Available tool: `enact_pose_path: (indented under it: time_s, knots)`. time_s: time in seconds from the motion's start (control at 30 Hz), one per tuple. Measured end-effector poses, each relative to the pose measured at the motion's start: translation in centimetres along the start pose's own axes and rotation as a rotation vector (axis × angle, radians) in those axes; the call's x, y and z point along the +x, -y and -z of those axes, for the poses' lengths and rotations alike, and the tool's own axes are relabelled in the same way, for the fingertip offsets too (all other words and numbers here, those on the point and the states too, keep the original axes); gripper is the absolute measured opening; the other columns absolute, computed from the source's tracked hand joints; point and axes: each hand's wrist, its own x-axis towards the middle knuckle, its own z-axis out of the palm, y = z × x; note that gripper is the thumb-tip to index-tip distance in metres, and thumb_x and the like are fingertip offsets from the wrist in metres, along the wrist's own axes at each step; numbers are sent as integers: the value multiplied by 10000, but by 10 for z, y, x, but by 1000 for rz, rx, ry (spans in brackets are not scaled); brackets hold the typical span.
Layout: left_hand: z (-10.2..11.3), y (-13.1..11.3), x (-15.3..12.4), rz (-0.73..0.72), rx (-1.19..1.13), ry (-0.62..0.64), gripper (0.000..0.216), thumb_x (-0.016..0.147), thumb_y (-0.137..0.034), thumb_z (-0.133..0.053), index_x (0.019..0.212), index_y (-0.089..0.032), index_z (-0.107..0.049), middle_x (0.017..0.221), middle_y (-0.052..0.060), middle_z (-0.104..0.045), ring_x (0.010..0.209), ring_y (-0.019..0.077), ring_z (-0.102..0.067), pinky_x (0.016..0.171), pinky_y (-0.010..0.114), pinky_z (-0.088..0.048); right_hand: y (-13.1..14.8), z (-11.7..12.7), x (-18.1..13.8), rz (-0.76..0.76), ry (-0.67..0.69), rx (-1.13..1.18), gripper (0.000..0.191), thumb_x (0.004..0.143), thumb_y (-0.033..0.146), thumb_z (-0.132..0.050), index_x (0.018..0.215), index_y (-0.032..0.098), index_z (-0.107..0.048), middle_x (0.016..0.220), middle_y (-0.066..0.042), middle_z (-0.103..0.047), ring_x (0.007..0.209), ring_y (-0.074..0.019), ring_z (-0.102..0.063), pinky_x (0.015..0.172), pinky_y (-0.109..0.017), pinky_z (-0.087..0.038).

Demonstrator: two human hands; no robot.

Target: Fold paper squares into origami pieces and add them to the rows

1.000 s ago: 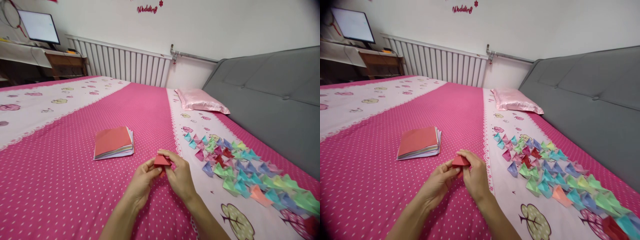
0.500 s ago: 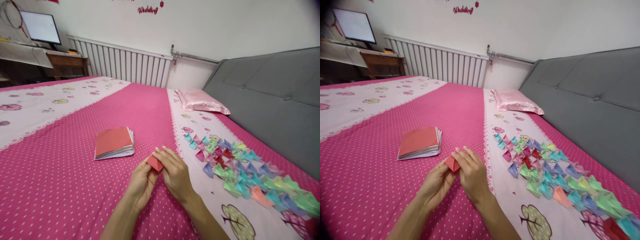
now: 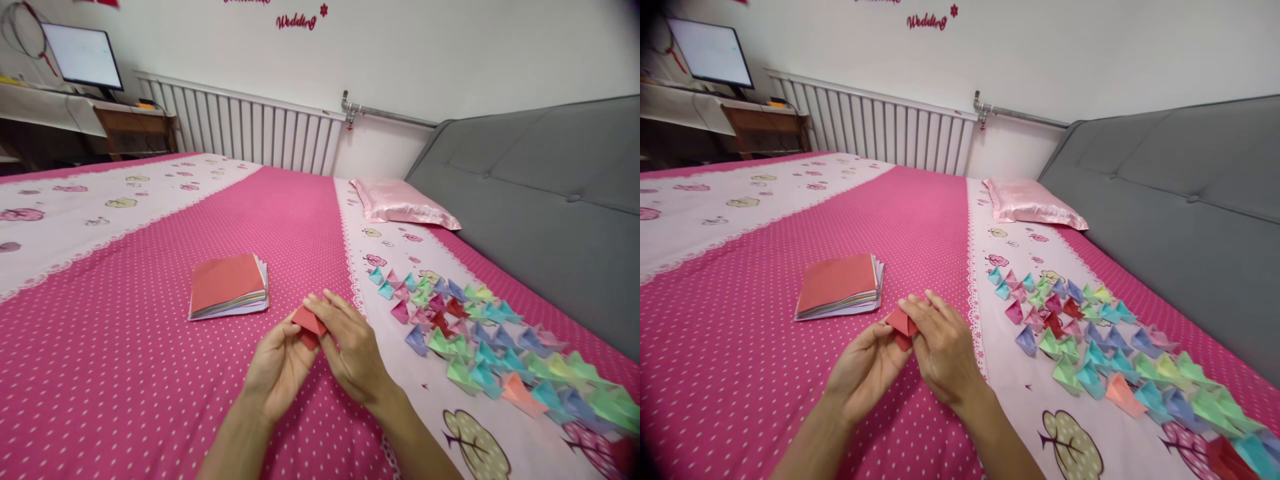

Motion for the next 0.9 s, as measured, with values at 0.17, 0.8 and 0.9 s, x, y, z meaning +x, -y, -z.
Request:
enact_pose_path:
  time_s: [0.17, 0.8, 0.9]
  knots:
    - [0, 5, -1, -101, 123, 10, 328, 801, -43, -465, 1082, -130, -609, 1036, 78, -652, 1017, 161, -578, 894, 241, -462, 1, -1, 1, 9, -40, 48, 349, 866, 165, -425, 1194, 253, -504, 1233, -6, -559, 1200, -175, -441, 1012, -408, -377]
    - [-1, -7, -2, 15, -87, 61, 405, 872, -192, -328, 1225, -53, -470, 1063, 148, -637, 988, 191, -602, 927, 330, -437, 3, -4, -2, 119, 38, -142, 444, 817, 241, -450, 1256, 175, -451, 1343, -53, -446, 1302, -250, -276, 1023, -472, -292]
    - [-2, -8, -3, 48, -62, 88, 425, 893, -232, -321, 1276, -80, -423, 1159, 150, -594, 1093, 208, -544, 968, 343, -401, 2, -3, -2, 136, 85, -146, 552, 800, 380, -489, 1311, 199, -384, 1368, -47, -413, 1310, -283, -246, 1037, -508, -251]
